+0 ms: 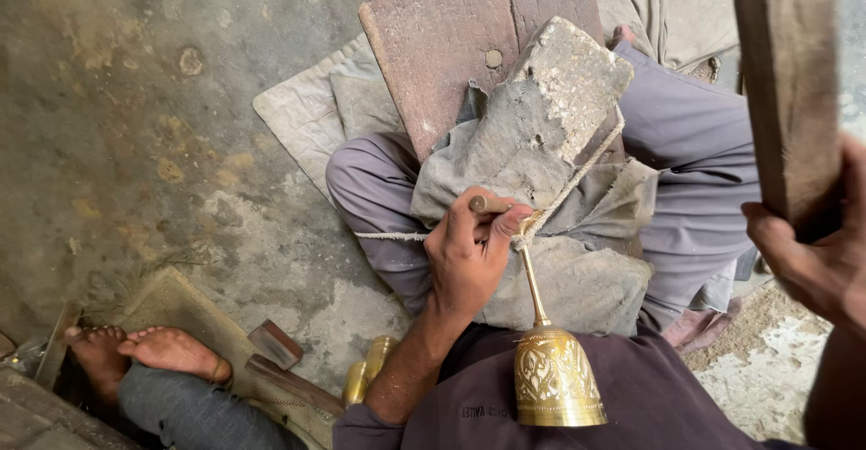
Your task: The person sits on the floor and repeatedly hammers a small brass bell-shaped object with a wooden mallet. The object is held in place on a cushioned block. The person adjusts the object's position occasionally while continuing to strike it.
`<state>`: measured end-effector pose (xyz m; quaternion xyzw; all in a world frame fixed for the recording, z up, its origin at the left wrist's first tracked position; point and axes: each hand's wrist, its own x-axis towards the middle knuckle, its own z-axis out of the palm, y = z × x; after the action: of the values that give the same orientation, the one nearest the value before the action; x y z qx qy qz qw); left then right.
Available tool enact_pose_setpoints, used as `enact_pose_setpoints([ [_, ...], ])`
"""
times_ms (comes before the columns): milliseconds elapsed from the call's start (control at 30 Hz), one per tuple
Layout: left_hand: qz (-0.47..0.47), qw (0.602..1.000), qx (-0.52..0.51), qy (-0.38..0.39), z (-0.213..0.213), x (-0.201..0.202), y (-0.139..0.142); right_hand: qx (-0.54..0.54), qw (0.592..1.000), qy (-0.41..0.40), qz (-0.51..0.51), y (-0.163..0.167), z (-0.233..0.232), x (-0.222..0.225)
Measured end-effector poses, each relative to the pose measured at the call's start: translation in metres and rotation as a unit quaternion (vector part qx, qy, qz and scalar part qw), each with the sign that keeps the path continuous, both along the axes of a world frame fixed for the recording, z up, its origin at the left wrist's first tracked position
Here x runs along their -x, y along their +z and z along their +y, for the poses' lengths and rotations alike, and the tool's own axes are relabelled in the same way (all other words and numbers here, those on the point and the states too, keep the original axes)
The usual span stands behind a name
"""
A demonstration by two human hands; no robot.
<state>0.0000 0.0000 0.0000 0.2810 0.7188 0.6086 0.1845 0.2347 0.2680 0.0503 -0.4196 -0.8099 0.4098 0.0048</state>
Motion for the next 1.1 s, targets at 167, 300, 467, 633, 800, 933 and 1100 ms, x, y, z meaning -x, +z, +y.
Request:
enact_pose_setpoints([
  [167,0.150,0.988,0.023,0.037,0.002,-0.011,0.000,-0.241,0.944,0.217,-0.056,0.066,-0.010,0.070],
  [300,0.124,0.985,0.115,0.044,0.006,-0.022,0.008,-0.287,0.905,0.313,-0.021,0.115,-0.007,0.105],
  [467,0.151,0.983,0.101,0.024,0.015,-0.034,0.023,-0.408,0.823,0.395,0.004,0.144,0.002,0.108],
  [633,0.141,0.989,0.033,0.011,0.024,-0.025,0.039,-0.401,0.834,0.378,-0.036,0.141,0.017,0.103],
  [800,0.193,0.981,0.010,-0.014,0.030,-0.012,0.039,-0.358,0.863,0.356,-0.028,0.129,0.025,0.103],
  [933,0.142,0.985,0.099,-0.003,0.034,-0.013,0.030,-0.409,0.821,0.389,-0.083,0.134,0.022,0.115],
  [1100,0.104,0.989,0.106,-0.011,0.029,-0.011,0.029,-0.409,0.829,0.364,-0.114,0.137,0.018,0.132],
])
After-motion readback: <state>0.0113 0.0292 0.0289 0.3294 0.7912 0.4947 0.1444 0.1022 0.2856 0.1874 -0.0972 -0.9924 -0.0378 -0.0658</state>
